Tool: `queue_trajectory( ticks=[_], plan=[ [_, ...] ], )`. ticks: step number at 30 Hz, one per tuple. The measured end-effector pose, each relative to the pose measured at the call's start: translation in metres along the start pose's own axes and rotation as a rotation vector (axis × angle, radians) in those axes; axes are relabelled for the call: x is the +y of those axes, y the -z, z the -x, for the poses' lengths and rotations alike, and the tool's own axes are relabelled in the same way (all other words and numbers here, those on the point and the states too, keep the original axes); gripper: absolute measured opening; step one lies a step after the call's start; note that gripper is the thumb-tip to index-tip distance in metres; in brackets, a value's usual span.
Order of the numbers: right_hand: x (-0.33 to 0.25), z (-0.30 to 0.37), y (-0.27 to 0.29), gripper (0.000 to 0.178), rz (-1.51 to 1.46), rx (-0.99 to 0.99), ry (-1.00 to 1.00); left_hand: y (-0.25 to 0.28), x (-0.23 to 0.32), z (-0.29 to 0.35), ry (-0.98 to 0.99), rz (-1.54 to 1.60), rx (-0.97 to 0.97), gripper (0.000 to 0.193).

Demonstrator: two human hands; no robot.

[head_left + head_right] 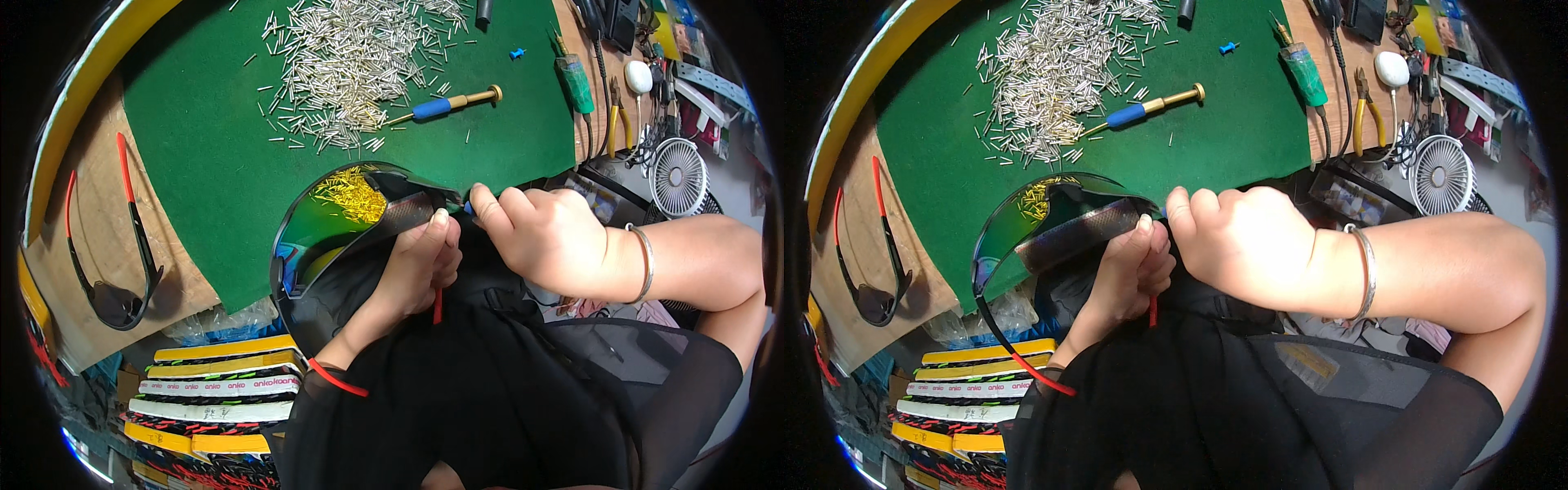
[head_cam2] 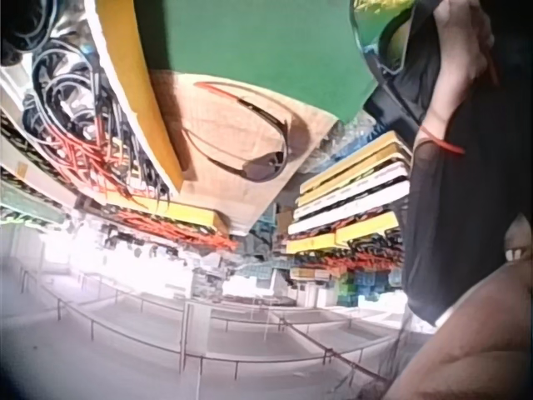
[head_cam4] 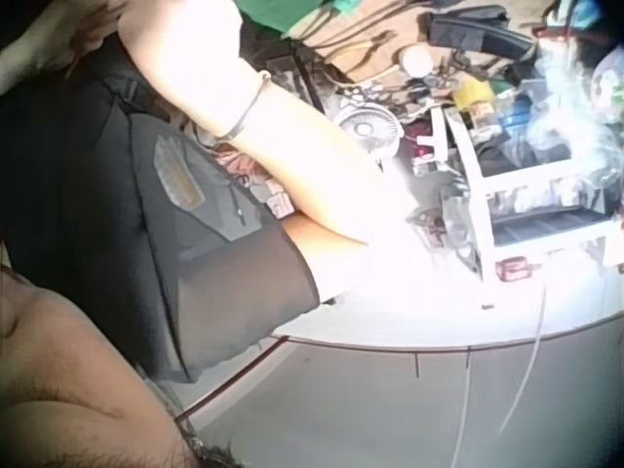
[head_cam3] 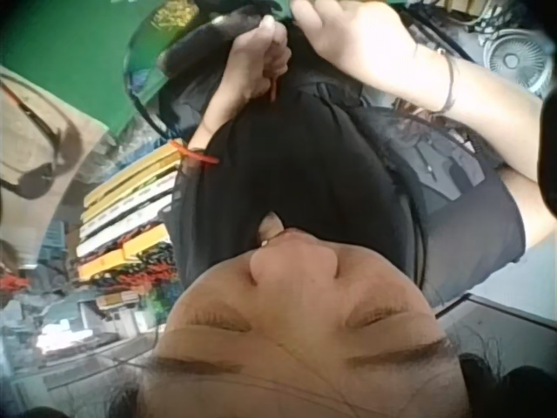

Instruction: The person assembles sunglasses by inserting small metal pins into the frame using a screwdriver and pliers. They repeatedly pick up frames, insert pins, and test the fit, working at a cluttered workbench with tools and parts.

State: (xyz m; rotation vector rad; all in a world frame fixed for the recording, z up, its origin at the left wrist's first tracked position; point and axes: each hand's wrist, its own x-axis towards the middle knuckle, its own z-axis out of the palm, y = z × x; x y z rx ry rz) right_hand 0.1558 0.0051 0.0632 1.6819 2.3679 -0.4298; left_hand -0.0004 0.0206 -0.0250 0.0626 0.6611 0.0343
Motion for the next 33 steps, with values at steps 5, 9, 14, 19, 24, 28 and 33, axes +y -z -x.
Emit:
queue_trajectory(
  ticks=[5, 9, 14, 19, 24, 28, 33],
  plan=[
    [-0.005, 0.002, 0.004, 0.021, -0.028, -0.044, -0.007, 0.002, -0.002, -0.002, 0.011, 0.036, -0.006, 0.034],
    [0.007, -0.017, 0.013, 0.022, -0.663, -0.254, -0.421, 0.0, 0.001, 0.001, -0.037, 0.028, -0.007, 0.033],
    [0.01, -0.022, 0.025, 0.033, -1.08, -0.508, -0.747, 0.001, -0.001, -0.002, -0.053, 0.003, -0.013, 0.033],
    [-0.002, -0.011, 0.012, 0.022, -0.406, -0.199, -0.347, 0.0, -0.001, -0.001, -0.026, 0.023, -0.005, 0.033],
    [-0.003, 0.004, -0.004, 0.013, 0.027, 0.083, 0.018, 0.0, -0.003, -0.002, -0.043, 0.032, -0.014, 0.032],
    [0.004, 0.002, 0.0, 0.019, -0.06, 0.018, 0.028, 0.003, -0.004, -0.003, -0.057, 0.033, -0.024, 0.032],
    [0.008, -0.018, 0.021, 0.025, -1.294, -0.578, -0.875, 0.002, -0.004, -0.002, -0.054, 0.031, 0.0, 0.032]
  ],
)
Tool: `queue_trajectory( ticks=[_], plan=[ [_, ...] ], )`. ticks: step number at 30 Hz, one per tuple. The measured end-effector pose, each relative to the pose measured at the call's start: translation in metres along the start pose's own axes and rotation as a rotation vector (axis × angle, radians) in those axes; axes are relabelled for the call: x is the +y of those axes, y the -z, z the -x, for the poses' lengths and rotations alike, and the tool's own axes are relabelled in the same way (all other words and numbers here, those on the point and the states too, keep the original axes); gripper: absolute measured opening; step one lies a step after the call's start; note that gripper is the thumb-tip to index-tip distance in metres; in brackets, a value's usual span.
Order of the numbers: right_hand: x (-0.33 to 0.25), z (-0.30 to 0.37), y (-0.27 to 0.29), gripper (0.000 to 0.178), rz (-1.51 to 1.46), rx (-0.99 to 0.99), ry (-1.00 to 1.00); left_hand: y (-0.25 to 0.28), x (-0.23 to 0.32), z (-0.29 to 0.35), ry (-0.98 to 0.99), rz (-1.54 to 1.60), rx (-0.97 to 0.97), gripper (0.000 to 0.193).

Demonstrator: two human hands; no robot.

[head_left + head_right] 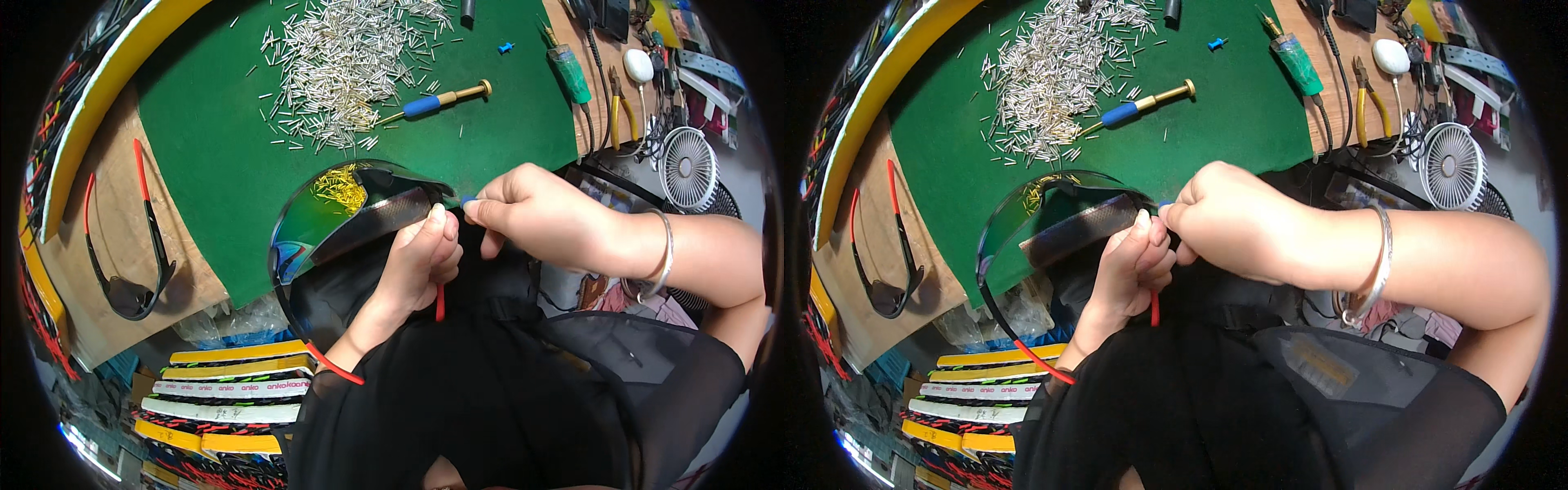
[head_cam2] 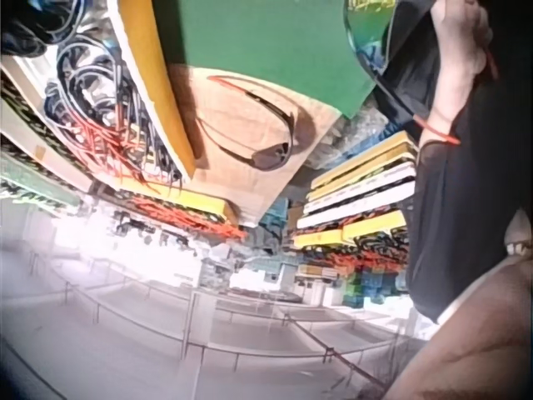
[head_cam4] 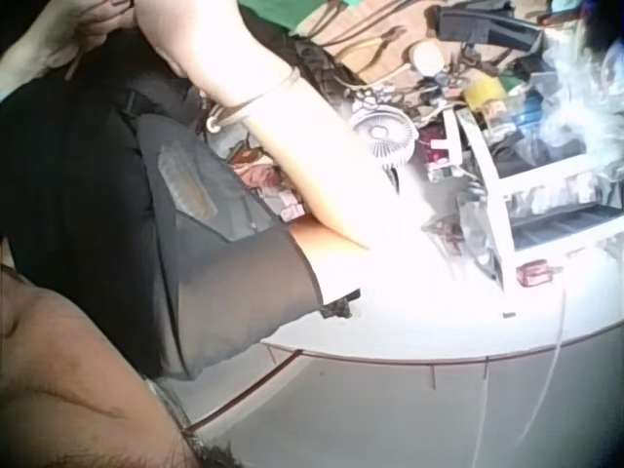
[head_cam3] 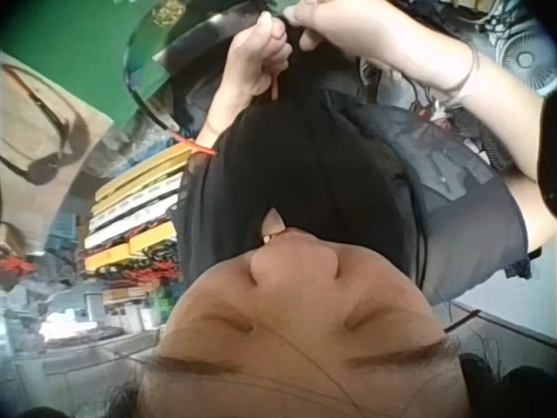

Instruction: The person assembles sunglasses by inserting small metal pins into the frame using a screwdriver and pliers. They repeatedly pick up frames, insert pins, and test the fit, working at a cluttered workbench with tools and parts.

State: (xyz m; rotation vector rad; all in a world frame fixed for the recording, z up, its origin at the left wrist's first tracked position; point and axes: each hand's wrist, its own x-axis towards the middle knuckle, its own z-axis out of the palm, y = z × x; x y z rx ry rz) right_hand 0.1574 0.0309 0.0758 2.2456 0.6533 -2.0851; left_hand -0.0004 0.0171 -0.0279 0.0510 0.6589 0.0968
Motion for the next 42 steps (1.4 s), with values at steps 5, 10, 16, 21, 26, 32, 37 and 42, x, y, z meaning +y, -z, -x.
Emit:
queue_trajectory(
  ticks=[5, 10, 16, 21, 26, 32, 37, 42],
  plan=[
    [0.003, 0.002, -0.006, 0.021, 0.072, 0.096, 0.107, -0.002, 0.002, 0.0, 0.013, -0.018, 0.002, 0.032],
    [0.017, 0.003, -0.016, 0.02, 0.927, 0.432, 0.586, 0.002, 0.001, -0.001, 0.004, 0.003, -0.045, 0.03],
    [0.013, 0.001, -0.011, 0.02, 0.775, 0.457, 0.61, 0.002, 0.001, -0.001, 0.006, 0.011, -0.044, 0.031],
    [0.016, -0.002, -0.008, 0.019, 0.978, 0.419, 0.657, 0.001, 0.001, -0.001, 0.0, 0.014, -0.049, 0.03],
    [0.027, 0.004, -0.021, 0.03, 1.531, 0.726, 0.991, 0.007, -0.004, -0.003, -0.015, 0.032, -0.098, 0.03],
    [0.025, 0.003, -0.02, 0.023, 1.336, 0.643, 0.831, 0.005, -0.002, -0.001, -0.006, 0.021, -0.079, 0.03],
    [0.029, 0.0, -0.021, 0.01, 1.484, 0.769, 1.01, 0.005, -0.003, -0.003, -0.01, 0.038, -0.074, 0.03],
    [0.027, -0.005, -0.018, 0.011, 1.344, 0.789, 1.105, 0.007, -0.003, -0.002, -0.016, 0.023, -0.074, 0.029]
  ],
)
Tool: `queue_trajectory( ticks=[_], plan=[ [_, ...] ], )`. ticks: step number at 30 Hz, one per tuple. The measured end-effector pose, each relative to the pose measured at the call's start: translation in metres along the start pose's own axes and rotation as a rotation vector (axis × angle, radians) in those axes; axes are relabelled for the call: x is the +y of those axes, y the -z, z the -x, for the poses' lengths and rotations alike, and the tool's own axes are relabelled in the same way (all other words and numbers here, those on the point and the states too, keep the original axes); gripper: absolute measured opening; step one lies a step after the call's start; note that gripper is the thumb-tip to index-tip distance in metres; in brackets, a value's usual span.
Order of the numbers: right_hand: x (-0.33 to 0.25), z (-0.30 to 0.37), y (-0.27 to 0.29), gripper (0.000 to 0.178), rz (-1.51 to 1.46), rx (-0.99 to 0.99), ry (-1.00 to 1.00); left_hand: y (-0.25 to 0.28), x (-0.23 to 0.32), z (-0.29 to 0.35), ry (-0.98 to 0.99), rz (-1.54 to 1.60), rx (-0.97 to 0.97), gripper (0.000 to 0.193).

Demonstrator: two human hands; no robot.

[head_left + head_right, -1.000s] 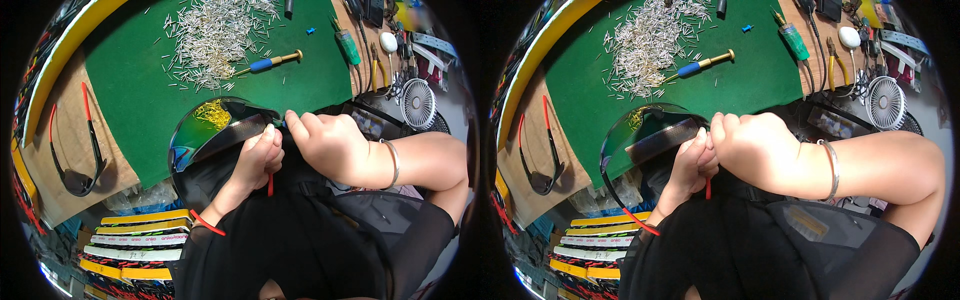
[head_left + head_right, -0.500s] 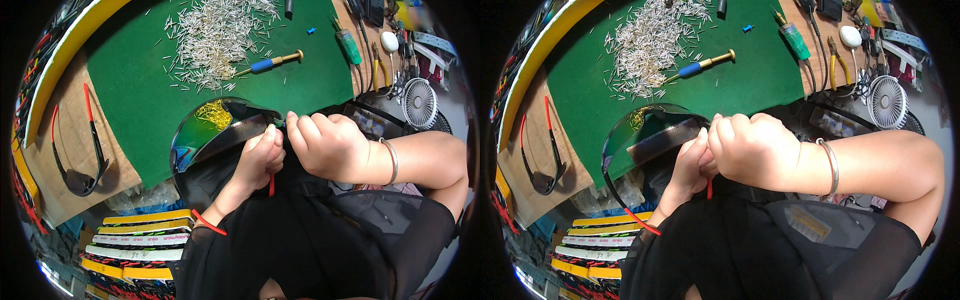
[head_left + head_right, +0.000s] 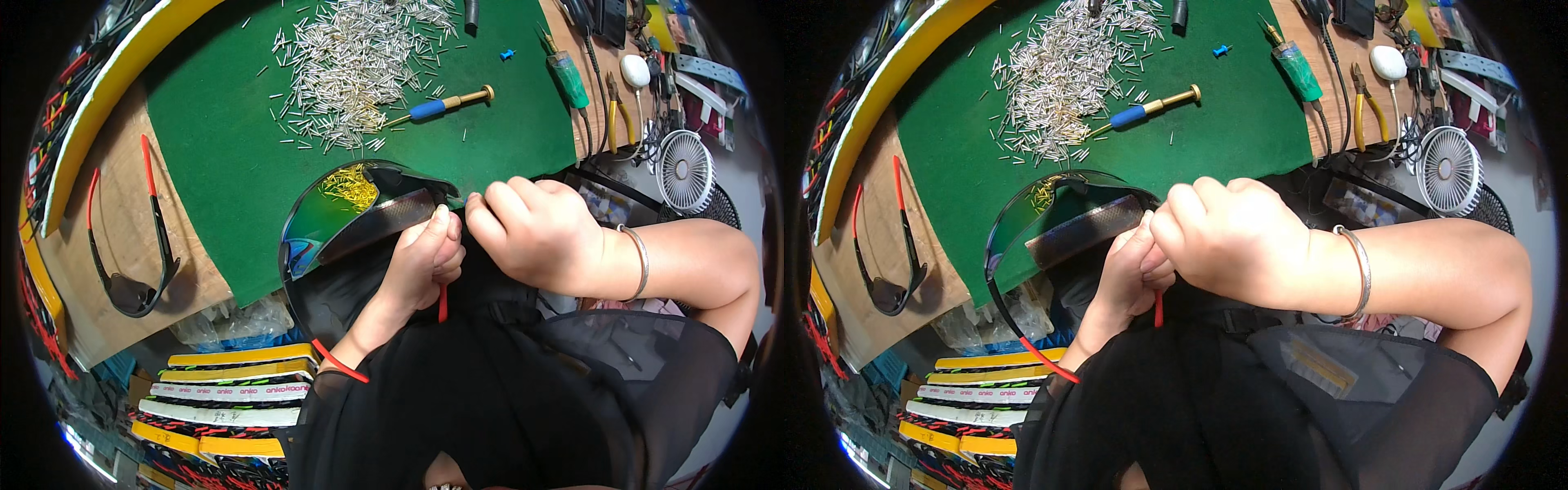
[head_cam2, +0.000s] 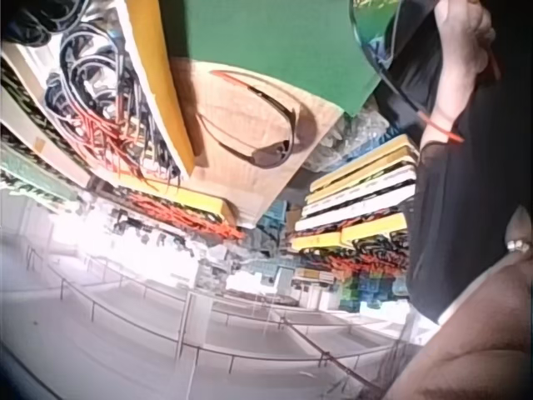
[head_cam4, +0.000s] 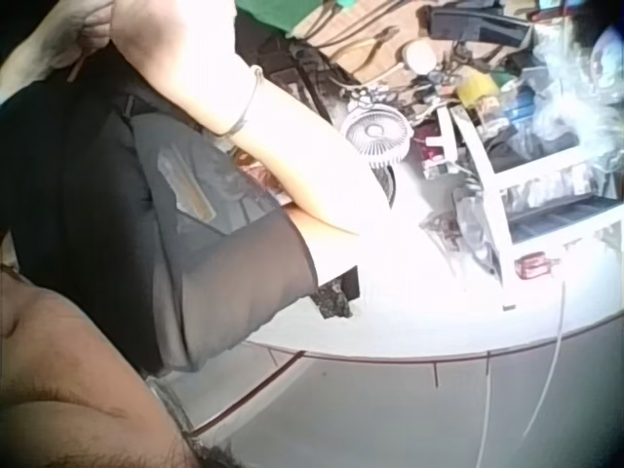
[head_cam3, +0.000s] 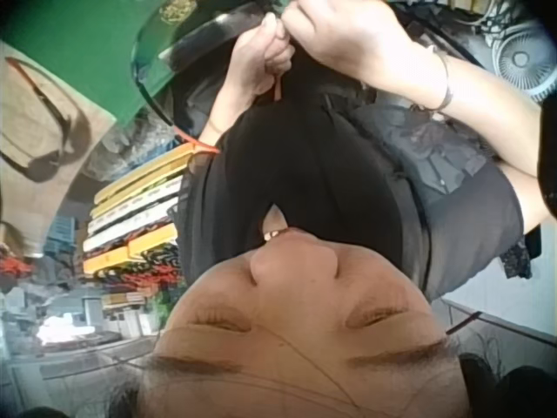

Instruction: The person assembles sunglasses by inserting small metal pins into the frame using a screwdriver and pliers. They repeatedly pick up frames, insert pins, and test the fit, working at a cluttered workbench with tools and parts.

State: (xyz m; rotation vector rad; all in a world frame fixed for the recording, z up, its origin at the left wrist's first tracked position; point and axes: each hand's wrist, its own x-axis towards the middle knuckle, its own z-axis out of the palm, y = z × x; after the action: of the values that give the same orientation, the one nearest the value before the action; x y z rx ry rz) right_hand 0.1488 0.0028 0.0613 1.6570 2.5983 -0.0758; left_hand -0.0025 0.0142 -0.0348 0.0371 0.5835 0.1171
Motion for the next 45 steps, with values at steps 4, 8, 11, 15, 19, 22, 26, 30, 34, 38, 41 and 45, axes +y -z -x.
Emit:
queue_trajectory(
  ticks=[4, 8, 11, 15, 19, 22, 26, 30, 34, 38, 41, 45],
  plan=[
    [-0.002, -0.003, 0.011, 0.014, -0.041, -0.225, -0.177, -0.001, 0.002, 0.001, 0.027, 0.007, 0.011, 0.028],
    [-0.001, -0.001, 0.009, 0.013, -0.025, -0.167, -0.086, -0.001, 0.003, 0.001, 0.004, 0.027, -0.045, 0.028],
    [0.0, -0.005, 0.006, 0.012, -0.013, -0.033, -0.042, 0.001, 0.001, 0.001, -0.002, 0.04, -0.058, 0.028],
    [-0.003, 0.0, 0.007, 0.014, -0.028, -0.14, -0.146, 0.002, 0.001, 0.0, -0.003, 0.043, -0.061, 0.029],
    [-0.002, 0.0, 0.007, 0.012, -0.005, -0.129, -0.082, 0.001, 0.001, -0.001, -0.007, 0.077, -0.071, 0.03],
    [-0.002, -0.004, 0.008, 0.012, 0.001, -0.075, -0.058, 0.001, 0.001, 0.0, -0.024, 0.064, -0.08, 0.03],
    [-0.001, 0.001, 0.009, 0.012, -0.017, -0.168, -0.123, 0.004, -0.001, -0.001, -0.019, 0.068, -0.087, 0.03],
    [0.001, -0.002, 0.009, 0.012, -0.029, -0.105, -0.058, 0.0, 0.0, -0.001, -0.025, 0.084, -0.07, 0.03],
    [0.002, -0.004, 0.008, 0.012, -0.07, -0.105, -0.125, 0.004, -0.001, -0.001, -0.009, 0.068, -0.068, 0.03],
    [0.0, 0.0, 0.009, 0.012, -0.032, -0.157, -0.089, 0.003, -0.001, -0.001, -0.018, 0.089, -0.08, 0.029],
    [0.003, -0.004, 0.009, 0.013, 0.0, -0.052, -0.035, 0.001, -0.001, 0.0, -0.031, 0.082, -0.073, 0.029],
    [-0.002, -0.001, 0.011, 0.011, -0.004, -0.161, -0.138, 0.005, -0.001, -0.002, -0.014, 0.077, -0.092, 0.029]
  ],
)
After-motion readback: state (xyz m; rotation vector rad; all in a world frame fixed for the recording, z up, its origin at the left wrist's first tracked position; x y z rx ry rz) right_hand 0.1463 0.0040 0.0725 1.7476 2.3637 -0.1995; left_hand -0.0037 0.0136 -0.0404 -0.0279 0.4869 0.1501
